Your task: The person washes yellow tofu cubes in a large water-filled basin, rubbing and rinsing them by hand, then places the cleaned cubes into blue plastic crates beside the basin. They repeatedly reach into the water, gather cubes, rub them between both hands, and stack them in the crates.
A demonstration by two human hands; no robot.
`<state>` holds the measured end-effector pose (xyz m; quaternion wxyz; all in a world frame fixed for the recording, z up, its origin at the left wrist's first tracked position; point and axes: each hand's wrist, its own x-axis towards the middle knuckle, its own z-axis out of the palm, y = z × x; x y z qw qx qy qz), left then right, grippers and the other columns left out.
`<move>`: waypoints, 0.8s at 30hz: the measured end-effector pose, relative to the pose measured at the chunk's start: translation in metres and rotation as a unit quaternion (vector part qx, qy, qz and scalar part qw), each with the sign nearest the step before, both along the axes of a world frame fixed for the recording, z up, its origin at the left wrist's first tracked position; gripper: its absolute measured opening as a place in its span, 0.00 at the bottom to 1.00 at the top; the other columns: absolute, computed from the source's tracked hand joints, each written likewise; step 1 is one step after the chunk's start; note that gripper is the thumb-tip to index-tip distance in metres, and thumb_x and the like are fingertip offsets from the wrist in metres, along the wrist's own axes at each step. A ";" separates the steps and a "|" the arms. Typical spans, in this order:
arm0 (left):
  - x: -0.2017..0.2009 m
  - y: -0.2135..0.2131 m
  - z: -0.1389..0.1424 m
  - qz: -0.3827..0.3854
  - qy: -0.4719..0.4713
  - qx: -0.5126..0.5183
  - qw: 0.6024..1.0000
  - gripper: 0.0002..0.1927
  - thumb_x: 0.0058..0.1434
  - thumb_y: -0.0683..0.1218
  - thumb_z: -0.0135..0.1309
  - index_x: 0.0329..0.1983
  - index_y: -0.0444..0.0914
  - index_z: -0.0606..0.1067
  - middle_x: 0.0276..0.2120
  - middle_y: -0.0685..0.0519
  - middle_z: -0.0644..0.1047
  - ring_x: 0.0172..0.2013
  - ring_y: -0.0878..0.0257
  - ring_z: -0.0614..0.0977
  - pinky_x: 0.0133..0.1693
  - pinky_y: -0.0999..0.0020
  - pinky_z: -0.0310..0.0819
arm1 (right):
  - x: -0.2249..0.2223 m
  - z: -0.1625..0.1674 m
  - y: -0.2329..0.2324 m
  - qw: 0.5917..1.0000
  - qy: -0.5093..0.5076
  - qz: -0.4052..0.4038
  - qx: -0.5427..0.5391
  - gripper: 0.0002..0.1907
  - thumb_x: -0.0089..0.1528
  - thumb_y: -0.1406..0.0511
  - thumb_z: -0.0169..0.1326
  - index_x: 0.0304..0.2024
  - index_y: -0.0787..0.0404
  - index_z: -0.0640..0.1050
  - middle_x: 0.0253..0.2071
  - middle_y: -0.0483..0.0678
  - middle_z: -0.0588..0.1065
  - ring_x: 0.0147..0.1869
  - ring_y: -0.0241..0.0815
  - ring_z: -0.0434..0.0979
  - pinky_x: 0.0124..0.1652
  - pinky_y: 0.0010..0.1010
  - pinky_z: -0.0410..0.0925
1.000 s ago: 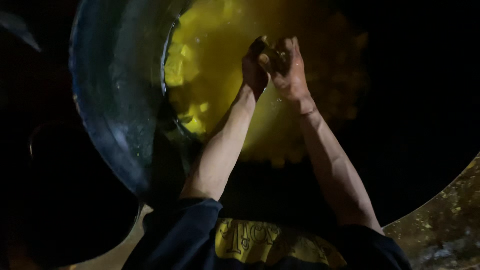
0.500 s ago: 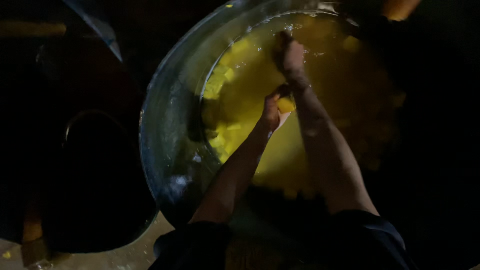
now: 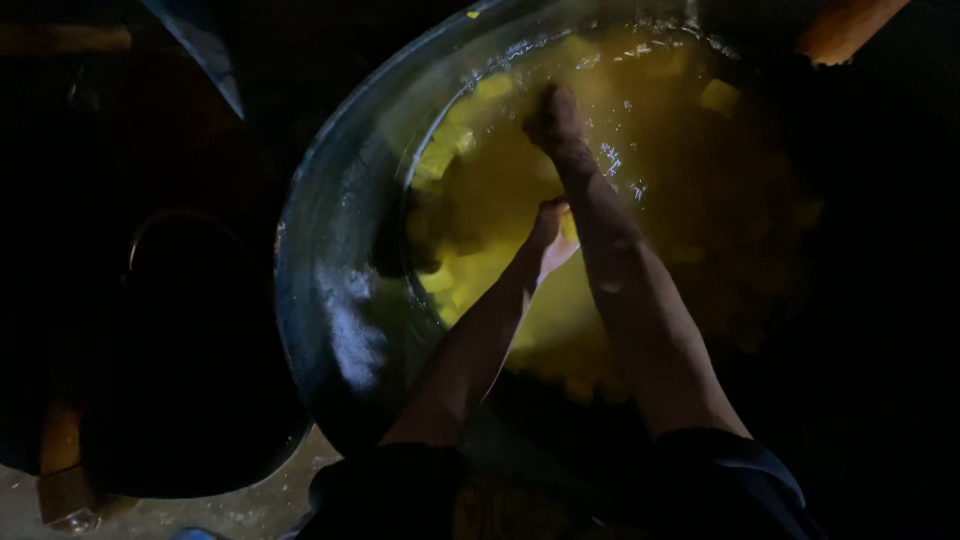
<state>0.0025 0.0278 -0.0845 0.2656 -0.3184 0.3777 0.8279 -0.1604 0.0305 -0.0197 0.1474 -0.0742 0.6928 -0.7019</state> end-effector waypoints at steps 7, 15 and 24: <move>-0.039 -0.019 0.018 0.082 -0.049 0.054 0.994 0.15 0.65 0.52 0.45 0.48 0.39 0.74 0.37 0.46 0.79 0.30 0.58 0.81 0.31 0.62 0.78 | 0.024 0.051 0.100 0.976 -0.199 0.085 0.000 0.09 0.63 0.65 0.60 0.42 0.63 0.79 0.40 0.48 0.78 0.41 0.42 0.81 0.38 0.33 0.74; -0.076 0.038 0.069 0.156 0.103 0.261 0.947 0.13 0.74 0.49 0.56 0.52 0.35 0.76 0.42 0.49 0.75 0.41 0.56 0.78 0.43 0.59 0.76 | 0.095 0.123 0.175 0.993 -0.098 -0.008 -0.064 0.15 0.64 0.71 0.61 0.51 0.65 0.72 0.49 0.49 0.74 0.51 0.41 0.78 0.53 0.33 0.74; -0.060 0.123 0.098 0.137 0.133 0.314 0.930 0.20 0.71 0.48 0.55 0.59 0.30 0.78 0.49 0.42 0.75 0.48 0.48 0.74 0.51 0.54 0.73 | 0.156 0.201 0.185 0.934 0.165 -0.139 0.285 0.32 0.60 0.57 0.70 0.56 0.63 0.66 0.56 0.51 0.62 0.61 0.40 0.66 0.58 0.34 0.70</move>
